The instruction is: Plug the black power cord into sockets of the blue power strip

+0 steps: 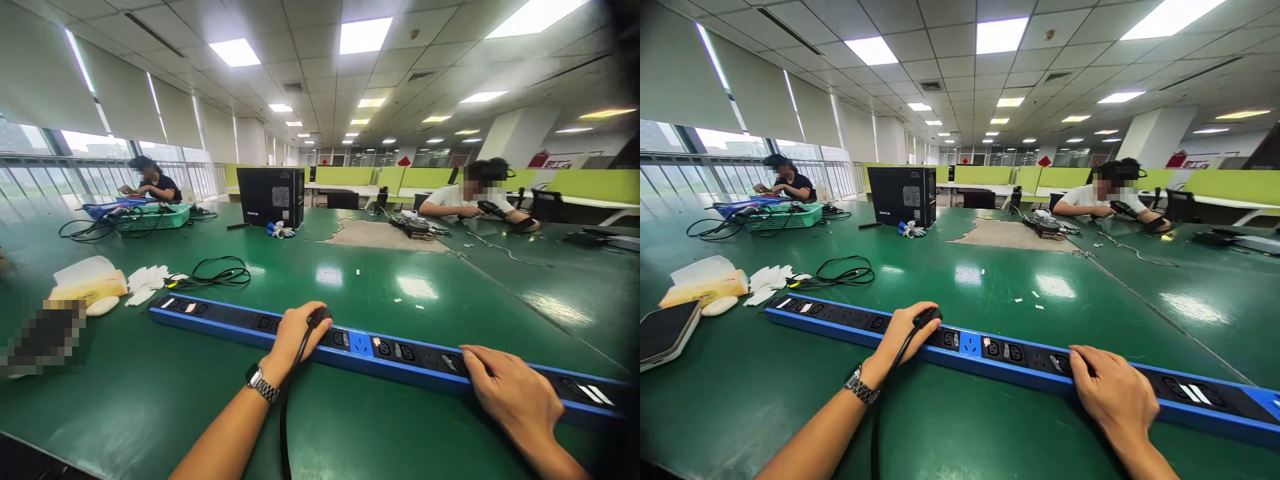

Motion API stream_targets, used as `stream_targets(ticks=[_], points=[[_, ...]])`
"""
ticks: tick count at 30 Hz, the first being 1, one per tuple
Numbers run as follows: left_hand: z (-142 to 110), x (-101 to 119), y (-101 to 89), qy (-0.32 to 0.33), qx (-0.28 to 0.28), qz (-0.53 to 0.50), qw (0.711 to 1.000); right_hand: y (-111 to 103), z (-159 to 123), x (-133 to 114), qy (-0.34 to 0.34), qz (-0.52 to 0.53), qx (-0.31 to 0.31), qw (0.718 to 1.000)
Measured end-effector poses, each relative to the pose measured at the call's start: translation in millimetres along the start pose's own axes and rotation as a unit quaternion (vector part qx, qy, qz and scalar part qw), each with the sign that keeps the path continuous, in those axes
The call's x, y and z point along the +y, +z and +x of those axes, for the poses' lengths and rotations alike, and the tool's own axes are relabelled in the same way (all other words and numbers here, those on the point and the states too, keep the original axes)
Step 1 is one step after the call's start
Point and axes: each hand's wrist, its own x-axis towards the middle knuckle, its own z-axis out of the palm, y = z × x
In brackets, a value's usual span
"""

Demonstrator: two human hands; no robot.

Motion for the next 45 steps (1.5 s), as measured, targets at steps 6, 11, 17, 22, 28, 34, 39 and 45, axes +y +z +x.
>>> stream_targets(ticks=[6,11,17,22,28,34,39,45], points=[[-1.9,24.5,45.2,0.047,-0.053,0.074,0.995,2.6,-0.5,2.9,-0.008,-0.034,-0.015,0.999],[-1.8,37.2,52.9,0.056,-0.061,0.122,0.989,-2.1,-2.1,4.4,-0.008,-0.037,-0.030,0.999],[-8.3,30.3,52.4,0.110,-0.052,0.123,0.985,-15.6,-3.9,-75.2,-0.052,0.064,-0.035,0.996],[-14.1,23.0,51.2,0.108,-0.110,0.133,0.979,-26.5,-0.2,-180.1,-0.019,0.103,-0.284,0.953],[-23.1,12.5,44.8,0.093,-0.116,0.246,0.958,-43.3,16.9,-193.0,-0.070,0.091,-0.290,0.950],[-21.8,18.5,47.2,0.099,-0.101,0.251,0.958,-100.2,60.6,-115.3,0.037,0.241,-0.098,0.965],[-22.1,18.5,48.3,0.089,-0.081,0.247,0.962,-68.1,36.3,-61.4,0.014,0.177,-0.261,0.949],[-21.0,31.7,56.6,0.082,-0.068,0.170,0.980,-42.9,20.4,-57.7,-0.055,0.115,-0.287,0.950]])
